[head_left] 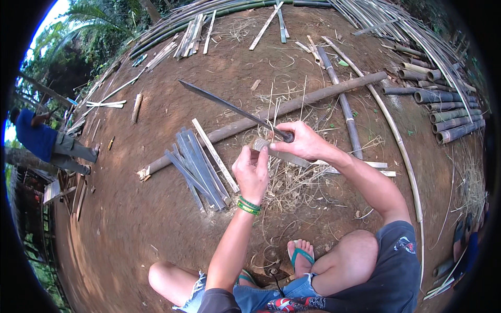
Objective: The person sits on the ground and uses a machete to shave thin strips from bamboo pieces. They repeatedly hold a bamboo strip and scrape it with the blade to thin it down, then set the finished piece aside and pick up another.
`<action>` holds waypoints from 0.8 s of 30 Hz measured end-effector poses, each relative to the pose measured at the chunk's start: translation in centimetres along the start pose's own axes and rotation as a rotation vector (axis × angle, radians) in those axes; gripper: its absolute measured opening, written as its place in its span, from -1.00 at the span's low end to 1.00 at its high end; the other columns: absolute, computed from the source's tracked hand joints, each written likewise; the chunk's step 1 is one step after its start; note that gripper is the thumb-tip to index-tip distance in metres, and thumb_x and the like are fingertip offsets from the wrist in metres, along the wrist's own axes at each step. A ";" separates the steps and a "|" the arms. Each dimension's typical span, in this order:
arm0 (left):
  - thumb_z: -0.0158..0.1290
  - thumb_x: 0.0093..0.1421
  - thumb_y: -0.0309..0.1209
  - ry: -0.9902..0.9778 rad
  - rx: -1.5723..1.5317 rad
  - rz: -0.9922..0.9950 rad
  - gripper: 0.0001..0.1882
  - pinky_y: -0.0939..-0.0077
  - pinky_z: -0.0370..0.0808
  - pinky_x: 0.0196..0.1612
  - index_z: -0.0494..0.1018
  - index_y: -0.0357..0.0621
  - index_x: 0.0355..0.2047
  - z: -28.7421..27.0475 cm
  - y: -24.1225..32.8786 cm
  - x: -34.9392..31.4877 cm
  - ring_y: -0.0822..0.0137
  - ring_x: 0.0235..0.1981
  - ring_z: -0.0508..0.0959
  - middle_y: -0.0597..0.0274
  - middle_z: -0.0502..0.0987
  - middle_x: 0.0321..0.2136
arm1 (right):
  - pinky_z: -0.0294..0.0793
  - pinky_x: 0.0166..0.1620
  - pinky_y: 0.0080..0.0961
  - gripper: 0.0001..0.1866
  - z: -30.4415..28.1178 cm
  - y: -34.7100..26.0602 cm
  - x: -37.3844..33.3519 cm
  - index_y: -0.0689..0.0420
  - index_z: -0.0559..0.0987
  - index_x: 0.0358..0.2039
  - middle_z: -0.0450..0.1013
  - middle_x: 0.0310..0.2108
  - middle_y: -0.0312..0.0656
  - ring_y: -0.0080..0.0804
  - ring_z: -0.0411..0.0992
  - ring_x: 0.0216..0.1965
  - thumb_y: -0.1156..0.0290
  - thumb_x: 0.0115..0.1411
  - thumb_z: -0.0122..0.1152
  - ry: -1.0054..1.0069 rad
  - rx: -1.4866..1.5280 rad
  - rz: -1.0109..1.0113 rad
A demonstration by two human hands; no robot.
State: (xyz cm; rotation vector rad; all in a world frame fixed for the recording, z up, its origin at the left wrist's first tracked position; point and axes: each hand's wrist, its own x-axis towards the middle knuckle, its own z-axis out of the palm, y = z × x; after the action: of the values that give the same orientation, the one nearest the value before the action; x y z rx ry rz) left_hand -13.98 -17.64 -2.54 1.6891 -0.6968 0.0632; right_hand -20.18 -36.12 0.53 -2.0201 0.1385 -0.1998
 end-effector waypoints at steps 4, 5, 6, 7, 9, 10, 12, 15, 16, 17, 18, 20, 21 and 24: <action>0.18 0.24 -0.52 0.289 0.199 0.237 -0.79 0.63 0.41 -0.57 0.38 -0.30 -0.47 -3.2 0.9 0.2 0.57 -0.61 0.53 0.26 0.54 -0.63 | 0.29 -0.51 -0.46 -0.56 0.5 -3.1 -2.8 0.31 0.57 -0.07 0.37 -0.67 -0.38 -0.61 0.36 -0.60 0.17 0.23 0.26 0.078 -0.005 0.077; 0.19 0.23 -0.54 0.330 0.169 0.224 -0.80 0.64 0.40 -0.57 0.37 -0.29 -0.46 -3.8 1.7 0.0 0.57 -0.63 0.52 0.28 0.53 -0.64 | 0.26 -0.53 -0.46 -0.57 1.1 -2.7 -3.9 0.30 0.57 -0.06 0.37 -0.68 -0.38 -0.62 0.34 -0.62 0.17 0.27 0.22 0.115 0.088 0.074; 0.19 0.22 -0.55 0.373 0.139 0.212 -0.81 0.65 0.40 -0.57 0.37 -0.28 -0.44 -4.3 2.1 -0.1 0.58 -0.64 0.51 0.30 0.51 -0.66 | 0.24 -0.56 -0.45 -0.58 1.8 -2.3 -5.2 0.30 0.56 -0.05 0.36 -0.69 -0.38 -0.63 0.32 -0.64 0.17 0.31 0.18 0.152 0.182 0.072; 0.20 0.20 -0.56 0.383 0.145 0.190 -0.80 0.61 0.44 -0.54 0.36 -0.29 -0.44 -4.3 2.0 -0.3 0.51 -0.62 0.53 0.25 0.51 -0.64 | 0.22 -0.57 -0.45 -0.59 2.5 -0.9 -6.6 0.30 0.58 -0.09 0.36 -0.69 -0.38 -0.64 0.30 -0.64 0.16 0.34 0.14 0.189 0.197 0.091; 0.22 0.16 -0.56 0.403 0.177 0.149 -0.79 0.53 0.53 -0.49 0.36 -0.31 -0.42 -4.7 1.5 -0.8 0.38 -0.60 0.58 0.16 0.50 -0.60 | 0.16 -0.59 -0.44 -0.57 4.7 3.0 -8.7 0.30 0.63 -0.21 0.34 -0.71 -0.38 -0.66 0.22 -0.66 0.12 0.38 0.09 0.229 0.056 0.181; 0.21 0.16 -0.57 0.414 0.201 0.157 -0.80 0.53 0.53 -0.49 0.36 -0.31 -0.40 -5.6 1.0 -1.2 0.38 -0.60 0.58 0.15 0.50 -0.59 | 0.16 -0.59 -0.44 -0.55 6.1 3.2 -9.3 0.30 0.65 -0.27 0.33 -0.73 -0.37 -0.66 0.21 -0.66 0.10 0.39 0.08 0.192 0.074 0.264; 0.21 0.16 -0.57 0.425 0.217 0.186 -0.80 0.53 0.53 -0.49 0.35 -0.31 -0.37 -6.0 -0.5 -1.3 0.38 -0.60 0.58 0.13 0.51 -0.57 | 0.17 -0.59 -0.47 -0.55 8.4 4.5 -10.8 0.29 0.65 -0.21 0.31 -0.73 -0.37 -0.67 0.22 -0.66 0.11 0.41 0.04 0.133 0.206 0.334; 0.16 0.19 -0.58 0.403 0.236 0.196 -0.81 0.62 0.49 -0.48 0.36 -0.35 -0.25 -6.9 0.8 -1.4 0.49 -0.54 0.56 0.16 0.54 -0.53 | 0.20 -0.58 -0.51 -0.55 10.4 1.7 -11.4 0.29 0.65 -0.19 0.29 -0.74 -0.38 -0.67 0.23 -0.65 0.12 0.44 0.00 0.105 0.416 0.281; 0.14 0.21 -0.59 0.386 0.226 0.195 -0.81 0.66 0.47 -0.48 0.36 -0.35 -0.23 -6.4 1.7 -1.5 0.54 -0.52 0.55 0.18 0.54 -0.52 | 0.20 -0.58 -0.51 -0.55 10.5 1.1 -11.6 0.29 0.64 -0.18 0.28 -0.74 -0.38 -0.68 0.23 -0.66 0.13 0.45 -0.01 0.108 0.414 0.257; 0.11 0.25 -0.58 0.351 0.281 0.160 -0.81 0.68 0.50 -0.47 0.36 -0.37 -0.18 -7.0 2.5 -1.5 0.55 -0.52 0.55 0.18 0.55 -0.49 | 0.21 -0.58 -0.52 -0.55 10.4 0.2 -11.2 0.29 0.64 -0.18 0.28 -0.74 -0.39 -0.68 0.23 -0.66 0.13 0.45 -0.02 0.106 0.410 0.223; 0.13 0.24 -0.58 0.353 0.254 0.128 -0.81 0.66 0.50 -0.48 0.38 -0.38 -0.18 -7.5 2.7 -1.5 0.53 -0.53 0.56 0.17 0.55 -0.48 | 0.21 -0.58 -0.52 -0.55 10.4 -0.4 -10.9 0.29 0.64 -0.17 0.27 -0.74 -0.39 -0.68 0.23 -0.66 0.14 0.46 -0.03 0.106 0.406 0.188; 0.15 0.22 -0.58 0.376 0.206 0.077 -0.80 0.62 0.51 -0.49 0.41 -0.40 -0.19 -8.3 3.0 -1.3 0.49 -0.53 0.59 0.14 0.56 -0.45 | 0.21 -0.58 -0.52 -0.55 10.7 -1.0 -10.3 0.29 0.64 -0.16 0.28 -0.74 -0.39 -0.68 0.23 -0.67 0.12 0.46 -0.03 0.098 0.426 0.164; 0.14 0.24 -0.58 0.397 0.213 0.109 -0.82 0.67 0.51 -0.48 0.41 -0.40 -0.19 -8.9 3.1 -1.3 0.56 -0.48 0.57 0.13 0.54 -0.38 | 0.21 -0.58 -0.53 -0.55 11.1 -1.0 -10.3 0.29 0.63 -0.16 0.28 -0.75 -0.40 -0.69 0.22 -0.67 0.12 0.46 -0.04 0.105 0.455 0.153; 0.14 0.23 -0.59 0.491 0.214 0.214 -0.82 0.67 0.53 -0.47 0.40 -0.41 -0.21 -9.3 4.0 -0.9 0.55 -0.44 0.56 0.13 0.52 -0.35 | 0.19 -0.59 -0.56 -0.55 11.2 -0.8 -10.1 0.29 0.62 -0.15 0.28 -0.74 -0.41 -0.71 0.21 -0.67 0.13 0.48 -0.08 0.102 0.511 0.150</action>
State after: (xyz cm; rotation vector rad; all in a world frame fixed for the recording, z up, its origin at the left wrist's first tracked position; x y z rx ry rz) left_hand -13.55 -9.11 2.94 1.7019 -0.5043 0.7011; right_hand -27.78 -24.07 -4.40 -1.4854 0.2731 -0.2180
